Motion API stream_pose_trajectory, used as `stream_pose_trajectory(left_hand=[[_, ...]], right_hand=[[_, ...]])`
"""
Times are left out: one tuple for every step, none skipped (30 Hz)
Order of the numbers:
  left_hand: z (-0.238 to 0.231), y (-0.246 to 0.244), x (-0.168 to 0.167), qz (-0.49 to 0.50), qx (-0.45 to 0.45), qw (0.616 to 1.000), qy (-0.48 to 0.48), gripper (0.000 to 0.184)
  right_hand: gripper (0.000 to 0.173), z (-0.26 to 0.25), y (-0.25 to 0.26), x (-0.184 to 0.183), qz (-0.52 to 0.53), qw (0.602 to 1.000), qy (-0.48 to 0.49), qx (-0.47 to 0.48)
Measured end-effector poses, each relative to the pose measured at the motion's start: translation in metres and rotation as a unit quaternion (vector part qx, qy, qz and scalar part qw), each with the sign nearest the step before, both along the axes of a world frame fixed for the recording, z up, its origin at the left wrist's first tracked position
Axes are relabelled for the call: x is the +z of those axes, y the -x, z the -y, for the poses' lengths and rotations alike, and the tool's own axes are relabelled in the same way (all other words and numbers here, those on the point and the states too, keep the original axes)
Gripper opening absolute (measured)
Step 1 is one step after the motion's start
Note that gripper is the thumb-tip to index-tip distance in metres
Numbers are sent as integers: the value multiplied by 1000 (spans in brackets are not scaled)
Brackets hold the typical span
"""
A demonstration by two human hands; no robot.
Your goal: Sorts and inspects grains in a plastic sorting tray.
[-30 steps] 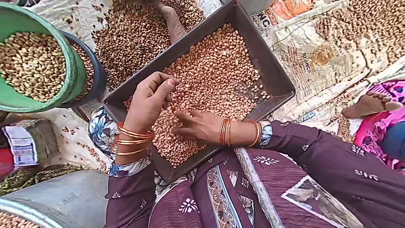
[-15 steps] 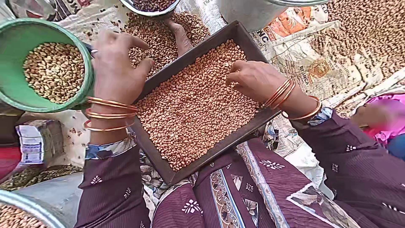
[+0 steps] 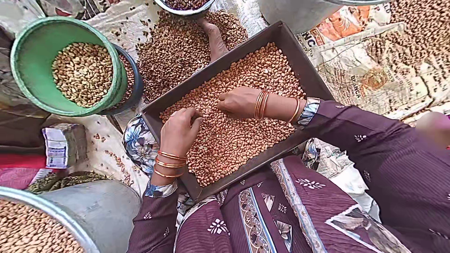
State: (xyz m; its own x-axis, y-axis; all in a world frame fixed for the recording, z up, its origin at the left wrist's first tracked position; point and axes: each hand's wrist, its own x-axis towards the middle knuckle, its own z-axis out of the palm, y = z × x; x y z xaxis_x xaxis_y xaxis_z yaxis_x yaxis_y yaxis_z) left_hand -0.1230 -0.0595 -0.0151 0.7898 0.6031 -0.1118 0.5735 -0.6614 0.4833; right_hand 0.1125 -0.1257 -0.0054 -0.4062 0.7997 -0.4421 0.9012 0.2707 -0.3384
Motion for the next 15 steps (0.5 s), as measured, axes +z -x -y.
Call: stream_pose_trajectory(left_hand=[[1, 7, 1, 0, -4, 1000, -12, 19], [2, 13, 2, -3, -1, 1000, -21, 19], [3, 20, 4, -2, 7, 1000, -30, 21], [4, 27, 6, 0, 21, 999, -40, 23], [5, 35, 7, -1, 42, 998, -48, 25], [6, 43, 6, -3, 66, 996, -54, 28], [7, 51, 5, -1, 91, 994, -58, 29], [8, 58, 1, 9, 111, 992, -59, 29], [9, 64, -3, 20, 126, 990, -60, 29], [12, 68, -7, 35, 136, 988, -60, 28], [14, 71, -11, 53, 141, 987, -62, 28], [17, 71, -14, 69, 145, 985, -63, 27], [19, 71, -15, 82, 148, 983, -65, 26], [22, 72, -17, 92, 151, 982, -67, 26], [23, 71, -18, 100, 155, 980, -68, 26]], right_hand=[[13, -2, -4, 3, -12, 1000, 1, -1], [11, -3, -9, 8, -44, 999, -21, -15], [12, -3, -15, 14, -95, 992, -70, -44], [16, -2, -19, 22, -134, 979, -129, -83], [21, 1, -21, 32, -152, 965, -180, -117], [22, 5, -23, 38, -158, 955, -215, -130], [19, 12, -24, 39, -166, 952, -227, -120], [13, 21, -23, 35, -174, 957, -214, -90], [8, 31, -21, 27, -173, 967, -179, -49], [8, 41, -18, 18, -161, 978, -131, -14], [9, 50, -15, 8, -143, 985, -92, 12], [10, 58, -14, -1, -126, 989, -70, 24], [9, 63, -12, -8, -119, 991, -62, 25], [9, 67, -11, -13, -120, 990, -67, 19], [9, 69, -11, -14, -121, 990, -69, 10]])
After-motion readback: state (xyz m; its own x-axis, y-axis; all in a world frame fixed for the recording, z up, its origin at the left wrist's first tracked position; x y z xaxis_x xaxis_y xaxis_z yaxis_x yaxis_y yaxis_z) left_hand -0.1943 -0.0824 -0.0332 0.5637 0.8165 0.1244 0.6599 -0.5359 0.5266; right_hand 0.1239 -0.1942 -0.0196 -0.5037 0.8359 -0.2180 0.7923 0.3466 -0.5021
